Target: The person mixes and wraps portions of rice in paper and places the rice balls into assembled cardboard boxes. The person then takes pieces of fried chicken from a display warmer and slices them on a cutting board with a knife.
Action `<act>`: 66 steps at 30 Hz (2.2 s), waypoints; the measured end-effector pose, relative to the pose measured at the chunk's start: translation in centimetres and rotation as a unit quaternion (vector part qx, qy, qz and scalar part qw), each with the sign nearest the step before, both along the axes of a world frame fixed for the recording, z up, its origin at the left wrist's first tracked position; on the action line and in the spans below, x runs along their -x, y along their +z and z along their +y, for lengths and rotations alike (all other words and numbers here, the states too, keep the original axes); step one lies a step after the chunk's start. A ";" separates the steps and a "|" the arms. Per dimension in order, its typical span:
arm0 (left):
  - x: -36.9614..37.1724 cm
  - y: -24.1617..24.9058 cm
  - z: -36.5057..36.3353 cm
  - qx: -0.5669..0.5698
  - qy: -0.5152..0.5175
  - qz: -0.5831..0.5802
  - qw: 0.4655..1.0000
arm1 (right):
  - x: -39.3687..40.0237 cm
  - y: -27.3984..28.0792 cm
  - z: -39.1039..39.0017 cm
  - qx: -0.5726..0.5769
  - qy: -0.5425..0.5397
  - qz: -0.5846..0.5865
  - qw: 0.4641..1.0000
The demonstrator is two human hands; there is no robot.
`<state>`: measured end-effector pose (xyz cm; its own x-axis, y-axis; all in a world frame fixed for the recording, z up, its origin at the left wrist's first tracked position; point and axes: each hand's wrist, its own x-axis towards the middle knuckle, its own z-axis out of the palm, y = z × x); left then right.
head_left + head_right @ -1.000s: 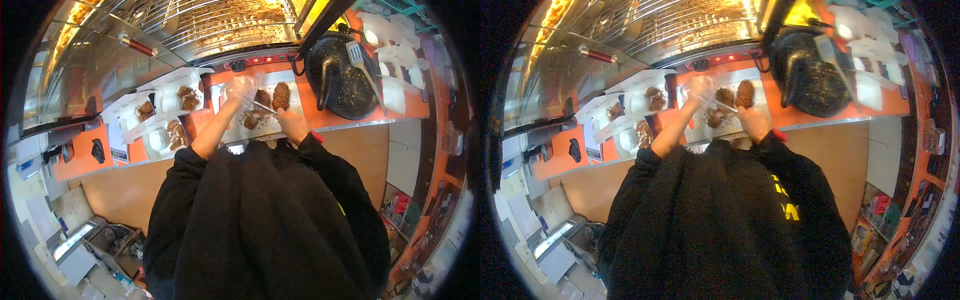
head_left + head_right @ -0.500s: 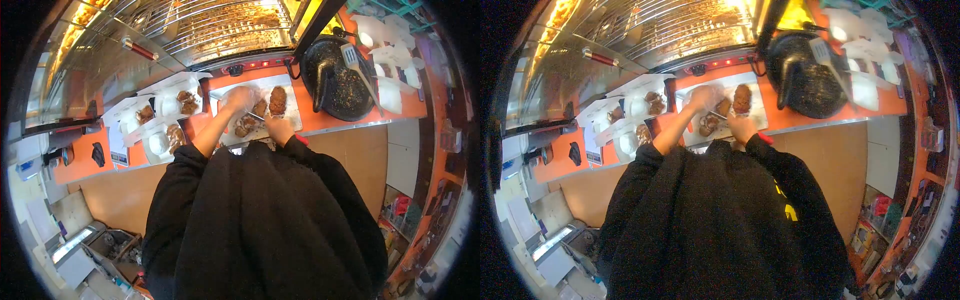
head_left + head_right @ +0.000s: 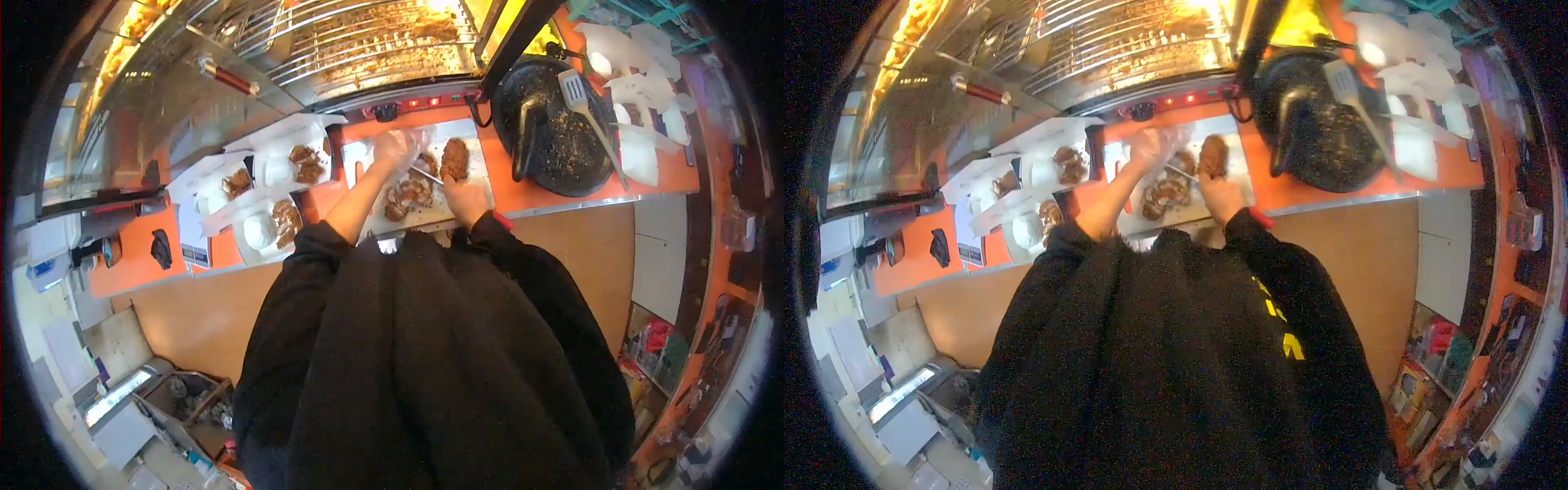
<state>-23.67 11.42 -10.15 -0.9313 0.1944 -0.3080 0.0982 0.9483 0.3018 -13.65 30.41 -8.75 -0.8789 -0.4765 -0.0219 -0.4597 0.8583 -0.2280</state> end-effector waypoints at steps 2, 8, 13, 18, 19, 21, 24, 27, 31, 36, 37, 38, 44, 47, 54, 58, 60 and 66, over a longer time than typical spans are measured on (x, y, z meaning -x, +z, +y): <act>0.5 -0.7 -0.6 -0.125 -0.002 0.169 0.978 | -0.3 2.3 -0.2 0.006 -0.012 -0.036 0.999; 0.5 5.6 1.1 -0.372 0.049 0.142 0.916 | -0.9 4.7 -0.3 0.046 -0.060 -0.068 0.995; 1.5 -2.1 2.2 -0.101 -0.105 0.281 0.948 | -1.2 4.0 0.3 0.097 -0.089 -0.041 0.990; 2.9 -1.2 3.1 -0.156 -0.084 0.158 0.971 | -1.2 3.8 1.0 0.071 -0.106 -0.044 0.991; 3.7 -2.3 2.9 -0.208 -0.104 0.157 0.960 | -1.1 3.9 1.0 0.068 -0.106 -0.037 0.991; 2.1 3.5 3.5 -0.144 -0.142 0.161 0.966 | -1.1 3.6 0.6 0.079 -0.107 -0.037 0.990; 1.6 -0.1 3.3 -0.065 -0.111 0.124 0.984 | -1.1 0.4 -0.5 0.048 -0.101 -0.047 0.993; 1.7 -5.0 2.6 -0.116 -0.033 0.078 0.990 | -1.0 -0.2 -0.3 0.024 -0.083 -0.044 0.995; 0.1 -2.6 1.1 -0.253 -0.079 0.135 0.955 | -1.5 -0.2 -0.6 0.009 -0.054 -0.070 0.996; 1.0 -3.0 -1.8 -0.147 -0.133 0.019 0.980 | -2.2 1.3 -0.8 0.028 -0.030 -0.022 0.999; 1.6 -0.4 -1.5 -0.122 -0.112 -0.012 0.986 | -2.2 1.7 -0.5 0.047 -0.023 -0.012 0.999; 1.8 0.7 -1.4 -0.099 -0.092 -0.043 0.990 | -2.1 2.3 -0.2 0.047 -0.021 -0.014 0.999; 1.5 1.6 1.2 -0.096 -0.152 0.152 0.972 | -0.9 2.8 1.0 0.062 -0.063 -0.015 0.996; 0.9 3.2 2.0 -0.109 -0.122 0.188 0.968 | -0.9 3.9 1.0 0.063 -0.071 -0.036 0.995; 0.2 0.8 2.6 -0.077 0.043 0.033 0.996 | -1.4 1.9 -0.1 0.016 -0.089 -0.102 0.991; 1.3 -0.1 1.4 -0.443 0.089 0.059 0.890 | -0.6 1.2 0.6 0.037 -0.067 -0.092 0.993; 0.7 2.0 0.3 -0.618 0.076 0.084 0.778 | -1.9 0.8 1.2 0.109 -0.054 0.011 0.993; -8.9 9.1 -5.7 -0.355 0.194 -0.022 0.914 | -3.8 4.6 4.8 0.114 -0.087 -0.079 0.986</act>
<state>-14.80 5.69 -1.01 -0.9622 0.0180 -0.2718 -0.2313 0.4730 0.8501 -9.86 35.17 -4.14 -0.9423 -0.3266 -0.0740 -0.2531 0.8391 -0.4815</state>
